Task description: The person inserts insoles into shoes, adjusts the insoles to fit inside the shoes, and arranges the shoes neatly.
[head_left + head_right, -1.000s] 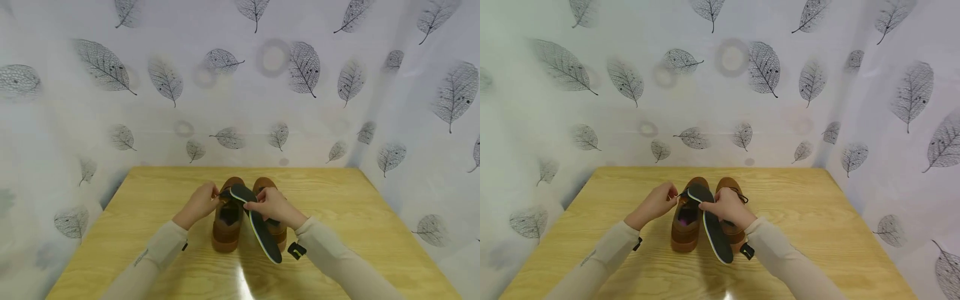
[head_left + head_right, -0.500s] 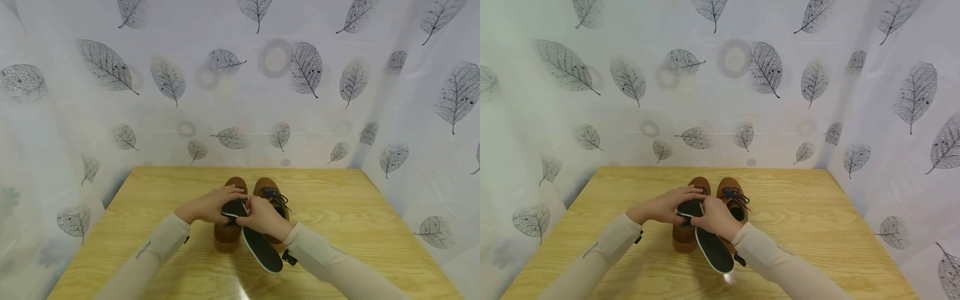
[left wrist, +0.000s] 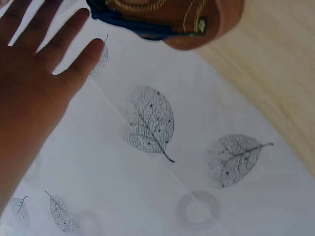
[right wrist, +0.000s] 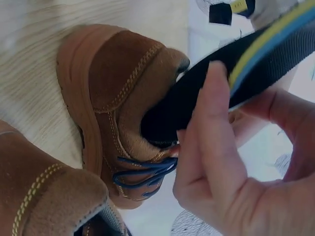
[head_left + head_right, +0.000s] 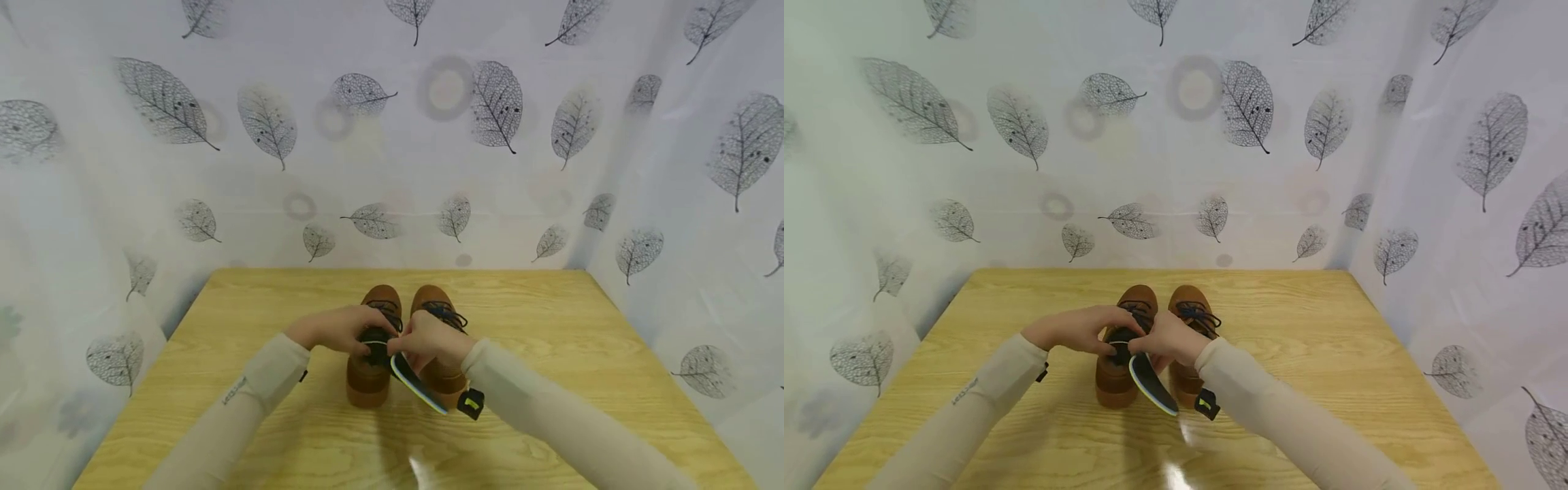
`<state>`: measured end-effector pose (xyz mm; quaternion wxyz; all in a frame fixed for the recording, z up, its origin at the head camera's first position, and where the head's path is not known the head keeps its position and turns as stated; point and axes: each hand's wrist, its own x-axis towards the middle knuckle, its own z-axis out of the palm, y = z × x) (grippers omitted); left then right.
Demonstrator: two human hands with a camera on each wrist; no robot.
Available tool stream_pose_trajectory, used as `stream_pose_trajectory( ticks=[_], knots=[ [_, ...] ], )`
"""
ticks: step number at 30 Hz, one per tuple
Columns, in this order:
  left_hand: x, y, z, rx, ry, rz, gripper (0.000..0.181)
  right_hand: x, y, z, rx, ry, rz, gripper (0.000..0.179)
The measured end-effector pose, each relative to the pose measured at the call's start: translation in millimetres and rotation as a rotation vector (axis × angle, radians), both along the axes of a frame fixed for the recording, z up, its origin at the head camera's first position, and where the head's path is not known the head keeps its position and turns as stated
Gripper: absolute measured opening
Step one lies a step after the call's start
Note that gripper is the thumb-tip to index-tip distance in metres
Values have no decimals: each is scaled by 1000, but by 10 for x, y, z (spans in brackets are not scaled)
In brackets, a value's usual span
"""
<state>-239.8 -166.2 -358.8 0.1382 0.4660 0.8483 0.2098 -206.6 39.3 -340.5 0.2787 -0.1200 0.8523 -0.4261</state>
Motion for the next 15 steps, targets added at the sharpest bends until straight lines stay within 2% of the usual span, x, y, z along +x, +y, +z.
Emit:
stream_pose_trajectory(
  ticks=[2,5,9,11,15],
  knots=[
    [-11,-10,4,-11,35,37,41,-47,-1,9,9,-32,-17,23],
    [-49,-11,-30,-5,130,96,33,-75,-8,24,2,-45,-15,24],
    [-116,27,-109,-23,324,149,17,-47,-34,20,-40,-19,13,32],
    [-147,68,-172,-65,404,169,23,-32,-56,15,-50,6,26,36],
    [-170,158,-293,-198,483,213,37,-29,-124,14,-29,39,19,36]
  ],
)
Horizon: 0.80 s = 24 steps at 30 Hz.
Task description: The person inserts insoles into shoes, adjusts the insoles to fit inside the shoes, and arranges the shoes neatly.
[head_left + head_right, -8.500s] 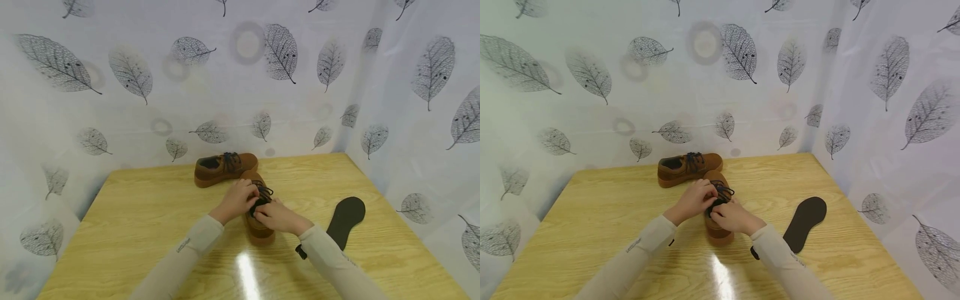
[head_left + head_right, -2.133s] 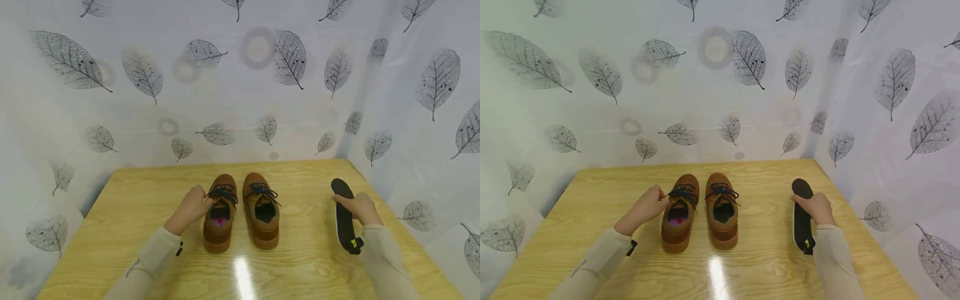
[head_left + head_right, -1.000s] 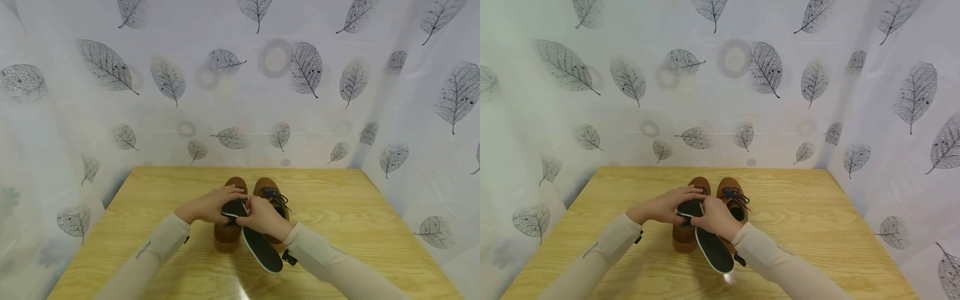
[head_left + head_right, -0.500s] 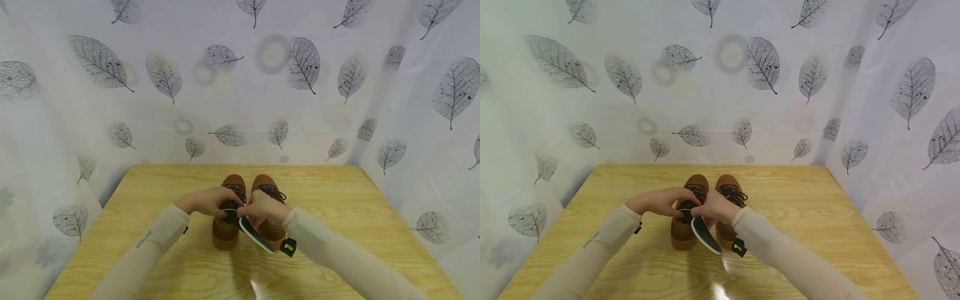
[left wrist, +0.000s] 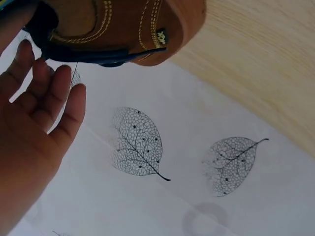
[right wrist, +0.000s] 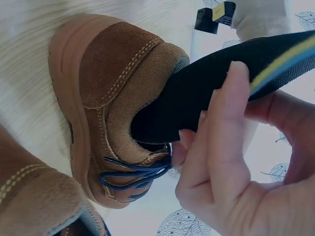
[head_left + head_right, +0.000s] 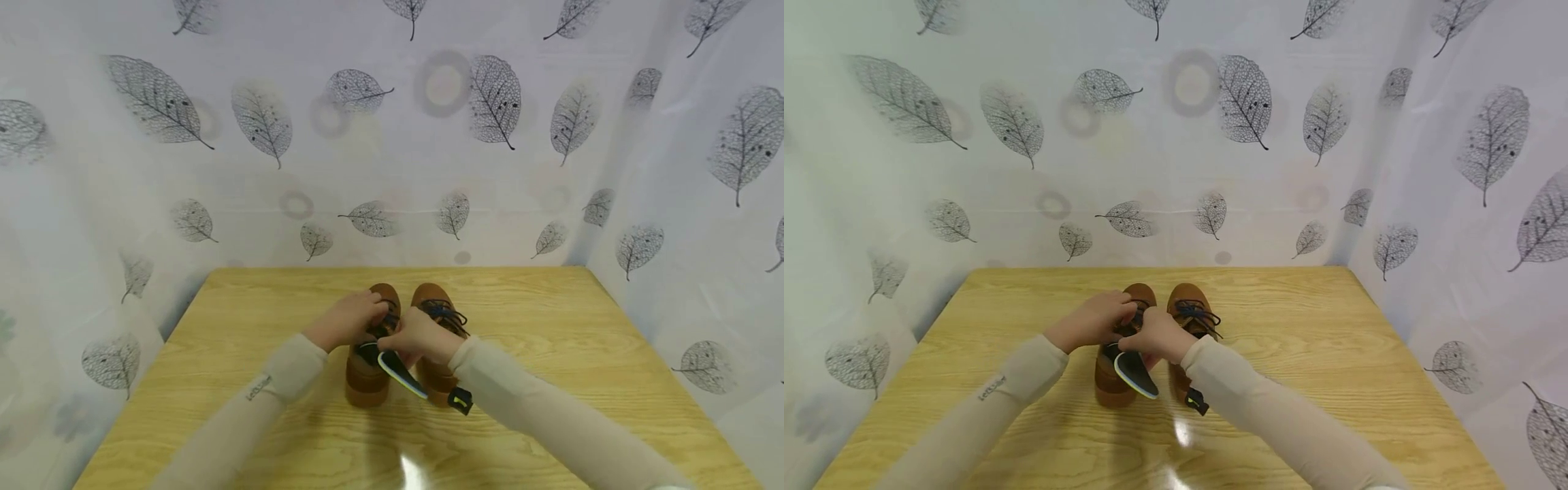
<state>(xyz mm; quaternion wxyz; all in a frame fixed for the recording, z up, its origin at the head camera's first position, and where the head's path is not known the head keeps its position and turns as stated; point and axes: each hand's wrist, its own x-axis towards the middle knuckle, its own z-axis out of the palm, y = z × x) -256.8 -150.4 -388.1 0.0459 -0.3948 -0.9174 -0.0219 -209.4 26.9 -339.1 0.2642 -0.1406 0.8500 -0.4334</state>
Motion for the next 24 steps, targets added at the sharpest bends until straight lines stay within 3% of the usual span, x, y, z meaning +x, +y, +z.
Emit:
stream_pose_trajectory(
  ticks=[4,7,17,24],
  knots=[
    [-12,31,-72,-58,39,38,36,1,-63,3,32,29,3,38],
    [-18,27,-73,-43,44,30,30,-7,-89,-10,54,74,20,38],
    [-35,-7,58,121,-179,28,23,-38,-191,-53,114,207,19,40],
    [-70,-34,49,183,-235,-10,21,-88,-257,-105,113,261,10,25]
  ],
)
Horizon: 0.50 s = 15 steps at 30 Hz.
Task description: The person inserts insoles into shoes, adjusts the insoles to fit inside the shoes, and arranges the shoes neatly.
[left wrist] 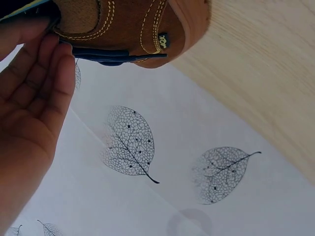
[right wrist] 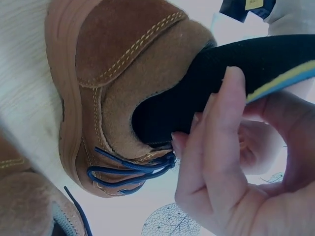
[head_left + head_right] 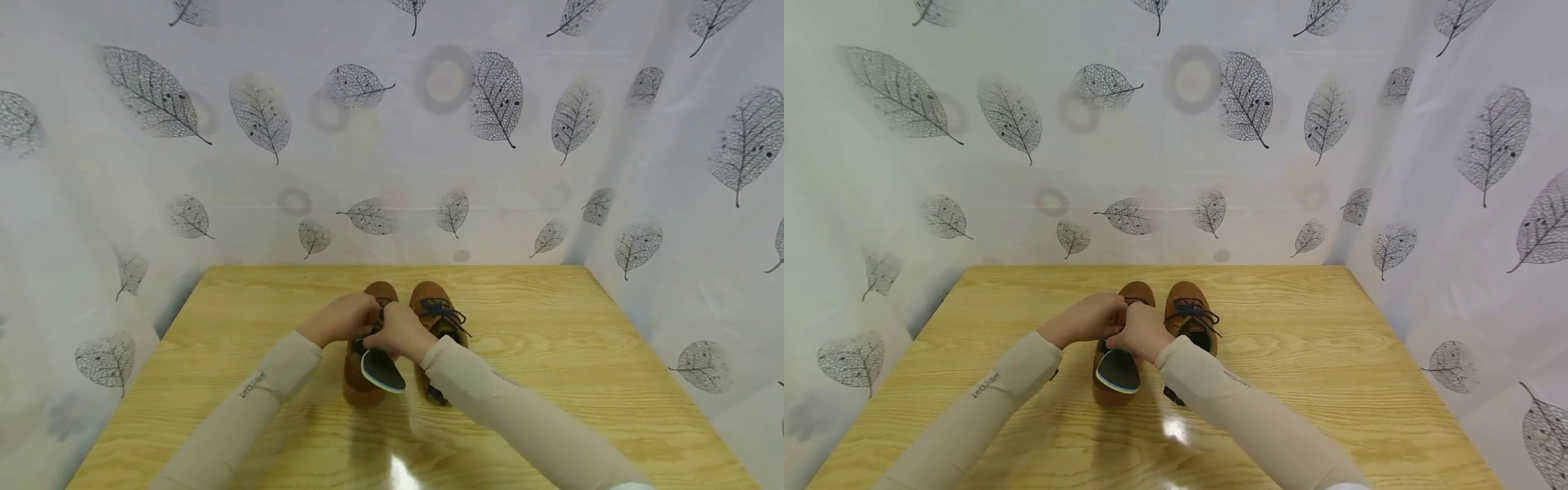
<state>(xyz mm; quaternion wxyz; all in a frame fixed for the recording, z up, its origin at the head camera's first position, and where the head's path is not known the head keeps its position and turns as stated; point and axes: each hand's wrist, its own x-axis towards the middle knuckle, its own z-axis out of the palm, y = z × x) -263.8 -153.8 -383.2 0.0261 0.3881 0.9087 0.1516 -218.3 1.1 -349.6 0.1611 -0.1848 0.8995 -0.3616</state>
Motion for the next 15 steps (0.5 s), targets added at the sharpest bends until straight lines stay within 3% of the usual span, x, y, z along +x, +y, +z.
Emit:
stream_pose_trajectory(
  ticks=[3,8,13,15],
  knots=[
    [-11,-1,-16,15,-15,-5,22,-39,-34,-42,8,6,-12,22],
    [-37,2,-46,38,-17,-28,28,-105,-102,-172,36,42,-49,69],
    [-33,-19,-49,45,10,3,23,-134,-180,-288,60,158,-48,67],
    [-26,-29,-53,61,-10,28,24,-99,-198,-284,91,202,-33,64]
  ],
)
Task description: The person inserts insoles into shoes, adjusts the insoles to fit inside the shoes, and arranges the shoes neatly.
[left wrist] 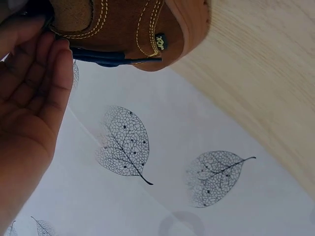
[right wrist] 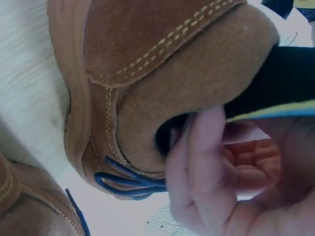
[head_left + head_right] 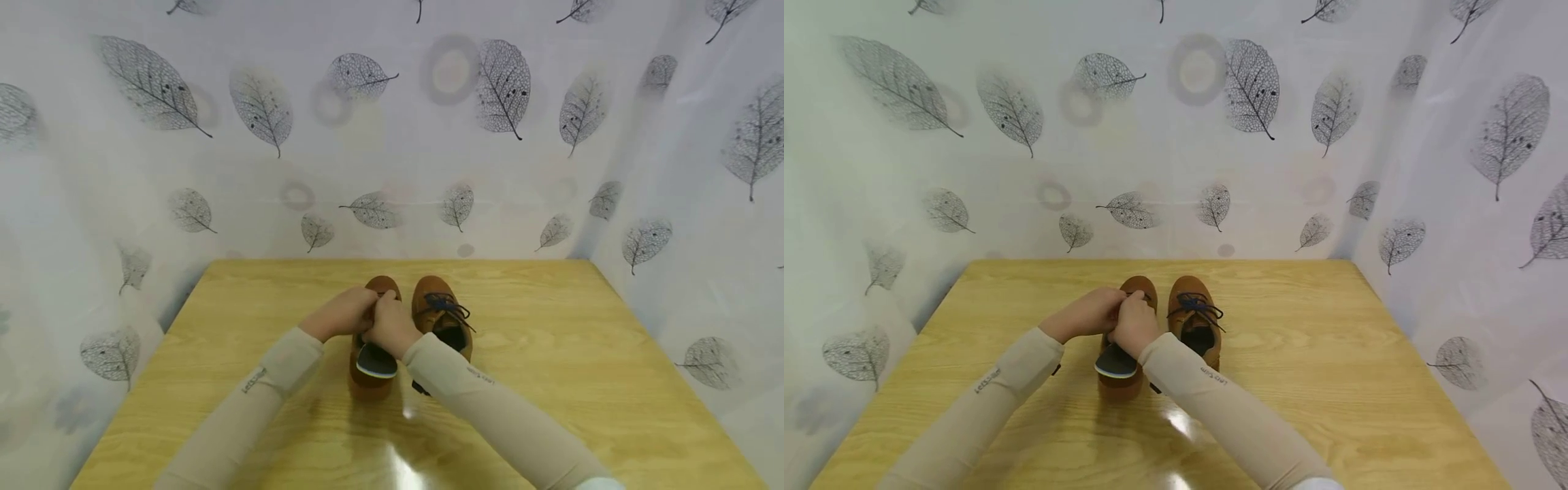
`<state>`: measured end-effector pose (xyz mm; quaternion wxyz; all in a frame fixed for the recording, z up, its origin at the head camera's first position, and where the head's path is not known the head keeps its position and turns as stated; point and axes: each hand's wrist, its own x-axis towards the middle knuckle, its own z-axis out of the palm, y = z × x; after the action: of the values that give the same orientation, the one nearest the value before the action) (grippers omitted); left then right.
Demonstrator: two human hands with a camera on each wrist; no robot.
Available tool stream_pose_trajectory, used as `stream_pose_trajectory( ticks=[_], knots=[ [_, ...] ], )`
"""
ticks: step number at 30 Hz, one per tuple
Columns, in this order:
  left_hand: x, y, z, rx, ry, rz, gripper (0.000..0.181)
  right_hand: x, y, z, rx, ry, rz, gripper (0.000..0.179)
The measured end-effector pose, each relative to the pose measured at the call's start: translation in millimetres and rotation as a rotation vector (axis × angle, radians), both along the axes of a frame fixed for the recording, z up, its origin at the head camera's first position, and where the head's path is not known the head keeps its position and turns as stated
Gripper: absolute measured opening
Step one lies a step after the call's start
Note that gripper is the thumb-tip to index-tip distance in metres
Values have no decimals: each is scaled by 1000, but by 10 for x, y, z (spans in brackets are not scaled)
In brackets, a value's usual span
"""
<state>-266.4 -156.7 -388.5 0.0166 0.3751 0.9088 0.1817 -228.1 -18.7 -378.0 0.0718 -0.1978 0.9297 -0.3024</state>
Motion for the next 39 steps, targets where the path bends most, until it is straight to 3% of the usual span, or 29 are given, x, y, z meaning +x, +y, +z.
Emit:
stream_pose_trajectory(
  ticks=[4,7,11,15,19,24,28,39],
  knots=[
    [19,-5,7,10,-80,29,27,157,15,146,146,50,59,39],
    [26,1,14,7,-106,47,22,257,63,306,284,62,88,51],
    [11,21,41,-6,-92,65,17,281,106,473,383,-10,120,59],
    [-8,40,52,-42,-72,52,21,221,75,515,385,-171,157,52],
    [-1,59,41,-56,-64,42,26,162,41,472,400,-272,122,44],
    [33,63,53,-51,-88,55,21,147,60,411,325,-272,102,42],
    [24,54,58,-44,-64,45,22,124,64,381,232,-242,98,40],
    [28,28,32,-1,-78,33,20,50,19,231,126,-174,89,32]
  ],
)
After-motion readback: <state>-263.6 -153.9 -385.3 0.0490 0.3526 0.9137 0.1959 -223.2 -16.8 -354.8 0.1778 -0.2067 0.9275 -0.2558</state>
